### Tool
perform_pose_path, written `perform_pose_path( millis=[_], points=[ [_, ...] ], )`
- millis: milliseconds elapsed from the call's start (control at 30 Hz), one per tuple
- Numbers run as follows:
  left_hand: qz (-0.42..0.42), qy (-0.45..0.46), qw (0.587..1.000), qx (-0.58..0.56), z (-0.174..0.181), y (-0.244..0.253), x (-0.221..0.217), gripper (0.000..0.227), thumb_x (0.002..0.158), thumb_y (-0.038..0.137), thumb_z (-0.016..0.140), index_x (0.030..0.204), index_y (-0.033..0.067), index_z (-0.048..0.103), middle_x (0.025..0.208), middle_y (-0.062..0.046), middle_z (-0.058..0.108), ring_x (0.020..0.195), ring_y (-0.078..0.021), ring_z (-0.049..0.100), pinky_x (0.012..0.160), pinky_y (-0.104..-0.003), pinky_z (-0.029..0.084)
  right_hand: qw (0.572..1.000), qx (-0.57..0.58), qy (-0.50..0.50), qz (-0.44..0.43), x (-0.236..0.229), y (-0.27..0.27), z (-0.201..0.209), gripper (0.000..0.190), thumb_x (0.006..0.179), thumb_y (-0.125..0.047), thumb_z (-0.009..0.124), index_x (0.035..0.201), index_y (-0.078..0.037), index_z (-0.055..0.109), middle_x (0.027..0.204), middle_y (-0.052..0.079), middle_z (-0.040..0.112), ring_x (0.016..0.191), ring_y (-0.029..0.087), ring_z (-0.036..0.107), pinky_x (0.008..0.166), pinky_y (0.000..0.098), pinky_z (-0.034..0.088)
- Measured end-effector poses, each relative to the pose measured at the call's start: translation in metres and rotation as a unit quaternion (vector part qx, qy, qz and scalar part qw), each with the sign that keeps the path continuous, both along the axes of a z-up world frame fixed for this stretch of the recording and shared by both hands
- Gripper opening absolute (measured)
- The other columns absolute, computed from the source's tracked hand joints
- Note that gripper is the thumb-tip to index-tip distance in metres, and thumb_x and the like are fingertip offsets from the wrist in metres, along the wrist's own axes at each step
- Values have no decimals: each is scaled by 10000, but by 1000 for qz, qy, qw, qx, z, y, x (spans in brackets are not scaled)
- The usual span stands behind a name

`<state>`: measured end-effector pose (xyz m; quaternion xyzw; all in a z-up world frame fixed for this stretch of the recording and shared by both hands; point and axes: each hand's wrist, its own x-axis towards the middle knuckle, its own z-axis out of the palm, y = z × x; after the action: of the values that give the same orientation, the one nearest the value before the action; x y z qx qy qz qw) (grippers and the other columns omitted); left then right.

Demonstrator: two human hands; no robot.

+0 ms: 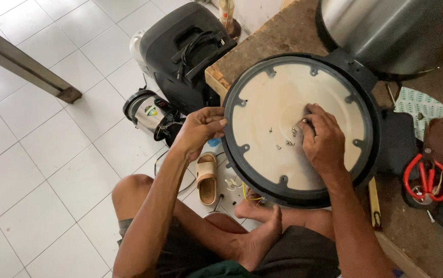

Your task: The person is sitting on the floor assembling a circular appliance component. They place a black rubber gasket into the rim of a white circular plate, then secure it by inserting and tightening several screws by hand.

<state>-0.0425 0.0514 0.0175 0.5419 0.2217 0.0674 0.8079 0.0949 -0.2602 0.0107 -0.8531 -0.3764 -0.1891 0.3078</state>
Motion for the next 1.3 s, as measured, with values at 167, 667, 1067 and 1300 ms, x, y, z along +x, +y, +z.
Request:
perform_pose_path(
  millis=[167, 667, 1067, 1300],
  points=[
    [4, -11, 1000, -6, -8, 6, -1, 502, 916, 37, 896, 1375, -69, 724, 1024, -141, 837, 828, -185, 809, 750, -312, 721, 1000, 2, -14, 1, 3, -1, -10, 133, 1076, -103, 826, 1112, -2, 747, 1387, 216, 782, 1365, 420, 718, 1175, 518, 546],
    [18, -23, 999, 42, -11, -6, 1, 507, 893, 73, 938, 1326, -101, 740, 1016, -181, 821, 876, -219, 812, 738, -328, 718, 1000, -13, 0, -6, -1, 2, -7, 119, 1098, -104, 802, 1100, -6, 735, 1388, 223, 775, 1378, 427, 710, 1184, 545, 538],
    [25, -18, 999, 44, -16, -6, 0, 422, 957, 35, 847, 1340, -106, 739, 1043, -223, 823, 855, -241, 810, 750, -388, 729, 999, -31, -2, -14, 0, 2, -10, 143, 1090, -123, 813, 1106, -1, 740, 1408, 219, 768, 1401, 416, 700, 1203, 543, 524],
    [37, -17, 998, 41, -11, -9, 0, 465, 927, 64, 890, 1333, -95, 730, 1031, -201, 822, 842, -230, 808, 728, -353, 727, 1000, -18, -20, -8, 4, 2, -16, 158, 1089, -148, 826, 1091, -11, 747, 1374, 207, 782, 1372, 407, 718, 1175, 518, 547]
  ],
)
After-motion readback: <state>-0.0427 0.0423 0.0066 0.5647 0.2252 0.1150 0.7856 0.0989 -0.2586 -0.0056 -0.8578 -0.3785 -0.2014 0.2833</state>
